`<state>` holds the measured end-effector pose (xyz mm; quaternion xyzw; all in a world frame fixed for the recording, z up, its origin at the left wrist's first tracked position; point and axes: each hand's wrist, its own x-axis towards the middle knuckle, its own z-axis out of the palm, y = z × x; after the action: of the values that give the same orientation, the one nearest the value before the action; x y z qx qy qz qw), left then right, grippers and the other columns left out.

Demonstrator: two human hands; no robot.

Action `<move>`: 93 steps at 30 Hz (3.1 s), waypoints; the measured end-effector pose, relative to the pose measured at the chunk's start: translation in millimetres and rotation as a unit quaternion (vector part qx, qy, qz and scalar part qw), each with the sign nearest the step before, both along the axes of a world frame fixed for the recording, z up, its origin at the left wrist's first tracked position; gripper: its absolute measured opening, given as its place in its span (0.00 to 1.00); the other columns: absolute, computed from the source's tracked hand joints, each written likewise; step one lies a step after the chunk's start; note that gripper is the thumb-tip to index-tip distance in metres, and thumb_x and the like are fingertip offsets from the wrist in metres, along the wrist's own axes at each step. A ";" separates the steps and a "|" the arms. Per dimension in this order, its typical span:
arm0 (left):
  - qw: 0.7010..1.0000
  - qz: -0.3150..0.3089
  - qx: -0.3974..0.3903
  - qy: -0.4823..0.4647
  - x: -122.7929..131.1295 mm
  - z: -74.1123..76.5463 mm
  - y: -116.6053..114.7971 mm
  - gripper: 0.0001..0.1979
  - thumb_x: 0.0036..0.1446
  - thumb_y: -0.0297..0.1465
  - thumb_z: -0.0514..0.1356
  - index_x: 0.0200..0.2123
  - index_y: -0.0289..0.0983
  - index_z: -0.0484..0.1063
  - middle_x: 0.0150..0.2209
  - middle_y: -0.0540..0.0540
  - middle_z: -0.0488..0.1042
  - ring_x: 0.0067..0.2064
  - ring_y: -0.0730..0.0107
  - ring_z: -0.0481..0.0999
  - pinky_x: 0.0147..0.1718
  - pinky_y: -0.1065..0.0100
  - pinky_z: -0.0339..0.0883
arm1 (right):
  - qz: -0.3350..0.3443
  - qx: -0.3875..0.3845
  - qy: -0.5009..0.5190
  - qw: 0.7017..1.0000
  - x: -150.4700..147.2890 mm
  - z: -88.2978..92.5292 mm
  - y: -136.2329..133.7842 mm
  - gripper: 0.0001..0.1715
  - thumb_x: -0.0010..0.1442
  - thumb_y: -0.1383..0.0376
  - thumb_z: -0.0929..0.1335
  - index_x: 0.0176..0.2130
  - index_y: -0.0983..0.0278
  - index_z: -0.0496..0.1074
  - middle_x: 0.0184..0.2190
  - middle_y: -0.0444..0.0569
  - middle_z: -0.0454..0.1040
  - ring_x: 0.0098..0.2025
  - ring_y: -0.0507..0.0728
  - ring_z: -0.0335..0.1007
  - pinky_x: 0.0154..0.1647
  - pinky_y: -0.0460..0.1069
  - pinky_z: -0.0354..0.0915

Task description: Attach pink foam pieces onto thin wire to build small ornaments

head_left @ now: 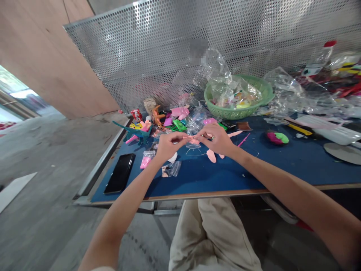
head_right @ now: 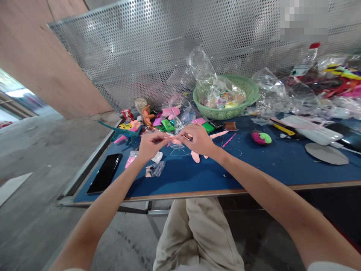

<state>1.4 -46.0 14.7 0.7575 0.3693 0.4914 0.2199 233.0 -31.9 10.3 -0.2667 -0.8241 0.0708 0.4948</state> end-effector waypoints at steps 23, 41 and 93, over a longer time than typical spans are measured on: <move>0.977 -0.007 -0.138 -0.162 1.0 -2.5 1.0 0.15 0.54 0.43 0.73 0.36 0.38 0.86 0.29 0.48 0.82 0.29 0.69 0.80 0.37 0.62 0.84 | -0.009 -0.118 0.045 0.992 2.6 6.1 -2.2 0.17 0.67 0.57 0.69 0.28 0.61 0.77 0.24 0.44 0.74 0.26 0.52 0.62 0.29 0.49 0.57; 0.999 0.001 -0.034 -0.033 -2.5 -4.9 10.1 0.18 0.57 0.43 0.71 0.43 0.37 0.80 0.37 0.42 0.85 0.36 0.65 0.85 0.34 0.67 0.77 | -0.039 -0.134 0.144 0.980 4.7 5.3 2.2 0.23 0.65 0.48 0.70 0.32 0.62 0.80 0.21 0.43 0.68 0.24 0.52 0.59 0.27 0.49 0.54; 0.991 -0.002 -0.073 -0.109 -8.0 -9.4 11.3 0.23 0.52 0.41 0.75 0.45 0.41 0.69 0.44 0.48 0.74 0.39 0.70 0.83 0.38 0.68 0.79 | -0.083 -0.103 -0.101 0.986 9.5 6.8 -12.1 0.32 0.70 0.52 0.68 0.20 0.61 0.57 0.17 0.41 0.56 0.22 0.52 0.55 0.35 0.52 0.54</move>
<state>-6.6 -34.7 5.3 0.6819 0.3766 0.5422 0.3149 242.5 -43.9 17.1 -0.3899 -0.8328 0.0869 0.3832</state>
